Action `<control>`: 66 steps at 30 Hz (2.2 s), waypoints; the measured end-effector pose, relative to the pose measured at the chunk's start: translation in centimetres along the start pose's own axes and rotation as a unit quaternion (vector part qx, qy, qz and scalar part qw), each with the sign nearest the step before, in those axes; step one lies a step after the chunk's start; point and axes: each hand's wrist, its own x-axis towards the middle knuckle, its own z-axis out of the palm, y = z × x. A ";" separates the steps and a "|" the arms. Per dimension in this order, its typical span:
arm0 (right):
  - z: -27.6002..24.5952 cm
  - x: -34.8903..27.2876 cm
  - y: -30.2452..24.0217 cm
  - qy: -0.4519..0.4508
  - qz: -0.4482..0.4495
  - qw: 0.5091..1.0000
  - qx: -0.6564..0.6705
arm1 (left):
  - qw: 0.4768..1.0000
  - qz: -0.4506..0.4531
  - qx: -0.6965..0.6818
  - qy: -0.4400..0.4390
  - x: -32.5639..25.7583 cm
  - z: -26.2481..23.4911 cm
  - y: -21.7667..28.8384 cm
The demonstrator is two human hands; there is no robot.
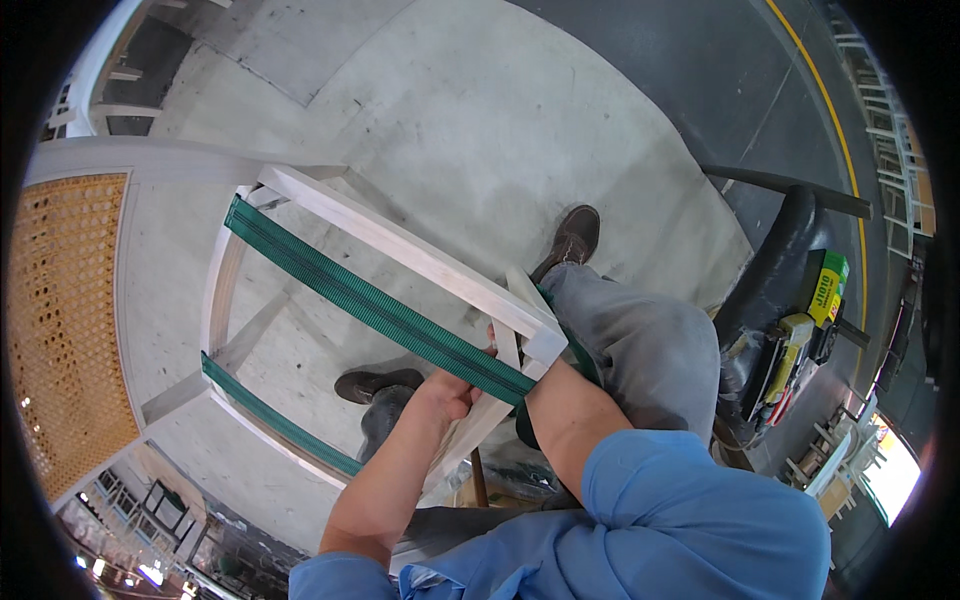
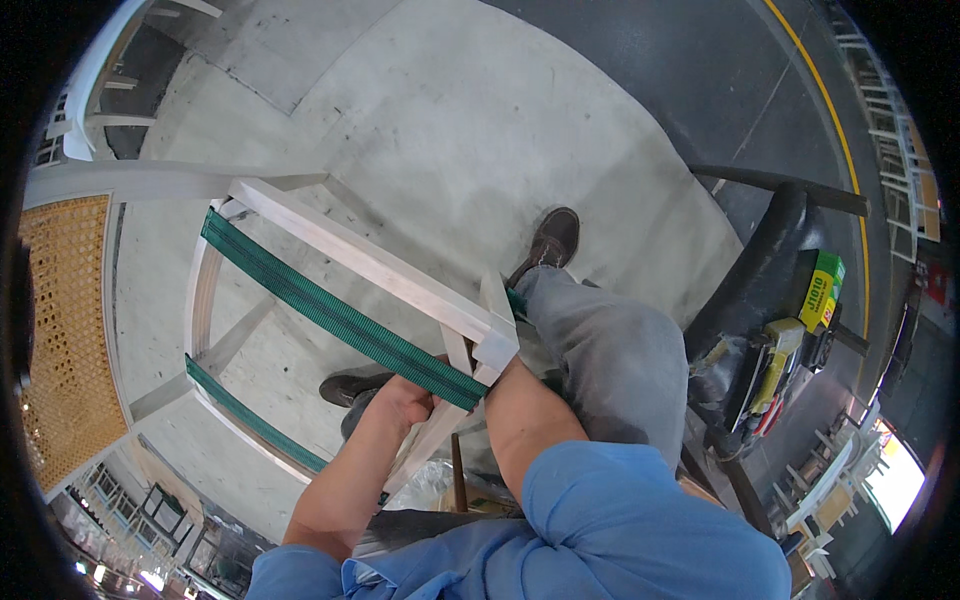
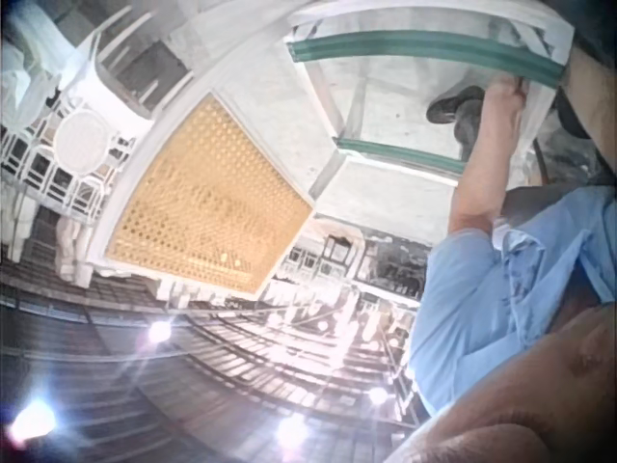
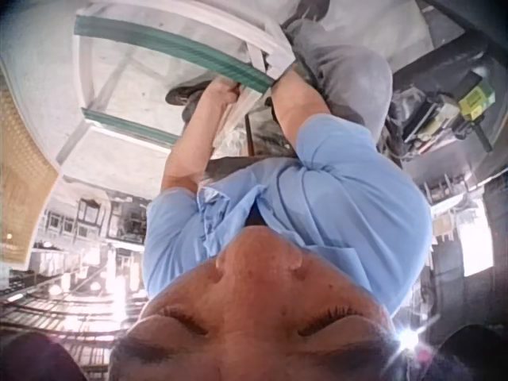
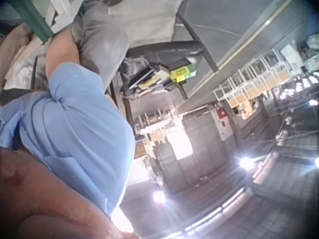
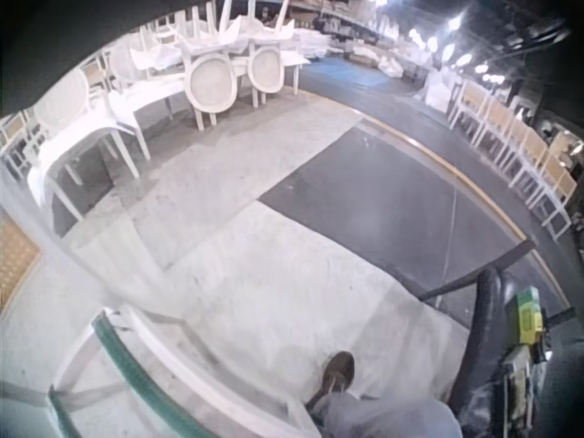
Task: The person attaches green webbing straps to the seat frame of a white chair using a pneumatic staple gun. They repeatedly position each strap, staple it in place, and trim excess material with scissors. The chair seat is progressively filled with parallel straps.
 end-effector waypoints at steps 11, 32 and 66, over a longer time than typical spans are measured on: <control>-3.0 -0.3 1.2 -0.003 0.004 0.998 -0.060 | 0.932 0.314 -0.144 -0.108 5.0 2.0 -0.2; -11.2 -36.1 -19.2 -0.118 -0.579 0.547 -0.593 | 0.913 0.407 0.008 -0.035 -0.2 8.0 5.6; 0.2 -36.0 -7.4 -0.147 -0.272 0.465 -0.830 | 0.901 0.199 -0.304 -0.236 0.5 6.9 6.5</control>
